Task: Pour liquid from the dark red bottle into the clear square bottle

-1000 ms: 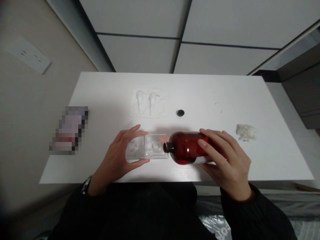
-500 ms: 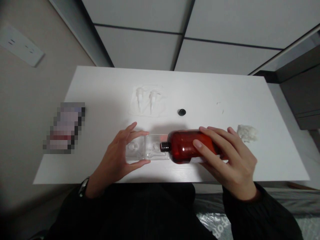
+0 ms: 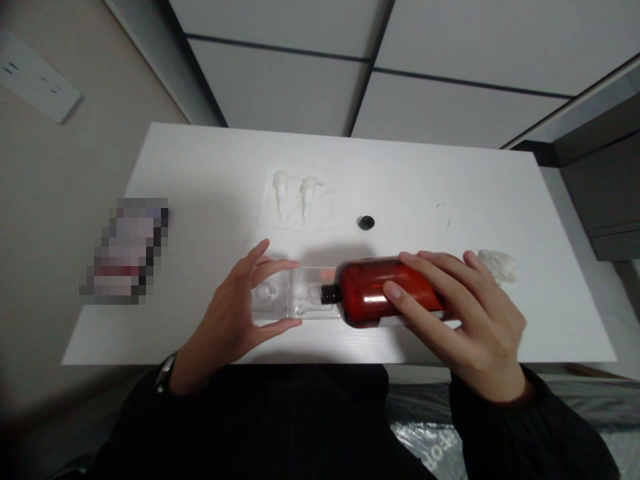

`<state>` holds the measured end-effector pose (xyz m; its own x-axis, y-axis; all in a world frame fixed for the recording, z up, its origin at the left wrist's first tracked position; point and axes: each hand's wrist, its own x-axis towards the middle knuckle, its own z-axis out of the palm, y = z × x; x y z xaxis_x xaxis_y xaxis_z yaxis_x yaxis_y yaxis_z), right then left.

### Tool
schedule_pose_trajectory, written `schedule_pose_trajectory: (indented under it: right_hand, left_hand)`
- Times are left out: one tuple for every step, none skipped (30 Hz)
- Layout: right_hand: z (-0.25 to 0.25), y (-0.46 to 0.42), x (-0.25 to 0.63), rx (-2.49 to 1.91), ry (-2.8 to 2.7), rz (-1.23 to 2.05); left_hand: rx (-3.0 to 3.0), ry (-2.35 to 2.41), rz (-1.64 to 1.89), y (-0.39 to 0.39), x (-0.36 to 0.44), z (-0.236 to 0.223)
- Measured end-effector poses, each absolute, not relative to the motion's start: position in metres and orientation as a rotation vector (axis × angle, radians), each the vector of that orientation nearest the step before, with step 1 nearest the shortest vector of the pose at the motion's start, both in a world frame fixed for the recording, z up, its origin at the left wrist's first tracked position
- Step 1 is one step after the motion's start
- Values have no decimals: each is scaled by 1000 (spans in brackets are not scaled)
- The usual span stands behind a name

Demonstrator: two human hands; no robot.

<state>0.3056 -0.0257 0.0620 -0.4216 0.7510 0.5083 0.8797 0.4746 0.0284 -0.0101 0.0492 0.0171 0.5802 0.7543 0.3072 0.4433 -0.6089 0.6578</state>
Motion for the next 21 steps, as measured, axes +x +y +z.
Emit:
schedule_pose_trajectory:
  right_hand:
    - [62, -26, 307, -1361, -2310, -406]
    - [62, -27, 308, -1367, -2317, -402]
    - [62, -27, 308, -1372, -2321, -399]
    - [62, -27, 309, -1372, -2321, -400]
    - [62, -27, 309, -1372, -2316, -404]
    - [62, -27, 308, -1365, -2309, -411]
    - [62, -26, 308, -1364, -2304, -412]
    - [62, -26, 308, -1362, -2300, -410]
    - [63, -25, 307, -1360, -2298, -407]
    - [63, -25, 306, -1361, -2294, -402]
    - [63, -25, 305, -1361, -2290, -396]
    - [63, -25, 305, -1361, -2284, -394]
    - [64, -25, 304, -1361, -2279, -391]
    - [64, -25, 303, -1364, -2277, -389]
    - [64, -25, 303, -1369, -2272, -389]
    - [64, -25, 303, -1376, -2266, -392]
    - [65, -25, 303, -1388, -2261, -398]
    - [65, -25, 304, -1405, -2255, -406]
    - [65, -25, 305, -1420, -2258, -415]
    - [65, -25, 306, -1430, -2270, -422]
    - [66, -25, 307, -1434, -2285, -426]
  left_hand:
    - [2290, 954, 783, 49, -10, 17]
    - [2292, 955, 777, 49, -10, 17]
    - [2293, 955, 771, 49, -10, 17]
    - [2292, 956, 769, 49, -10, 17]
    - [2291, 956, 769, 49, -10, 17]
    - [2289, 957, 769, 49, -10, 17]
    - [2287, 956, 770, 49, -10, 17]
    - [2285, 957, 771, 49, -10, 17]
    - [2285, 956, 772, 49, -10, 17]
    - [2286, 953, 774, 49, -10, 17]
    - [2288, 948, 779, 49, -10, 16]
    - [2290, 944, 787, 49, -10, 16]
    - [2292, 940, 793, 49, -10, 16]
    - [2293, 937, 798, 49, -10, 16]
    - [2293, 937, 800, 49, -10, 16]
    - [2293, 940, 798, 49, -10, 16]
    - [2292, 942, 794, 49, -10, 16]
    - [2292, 943, 789, 49, -10, 17]
    - [2292, 945, 784, 49, -10, 18]
    - [2292, 949, 776, 49, -10, 19]
    - [2294, 955, 764, 49, -10, 19]
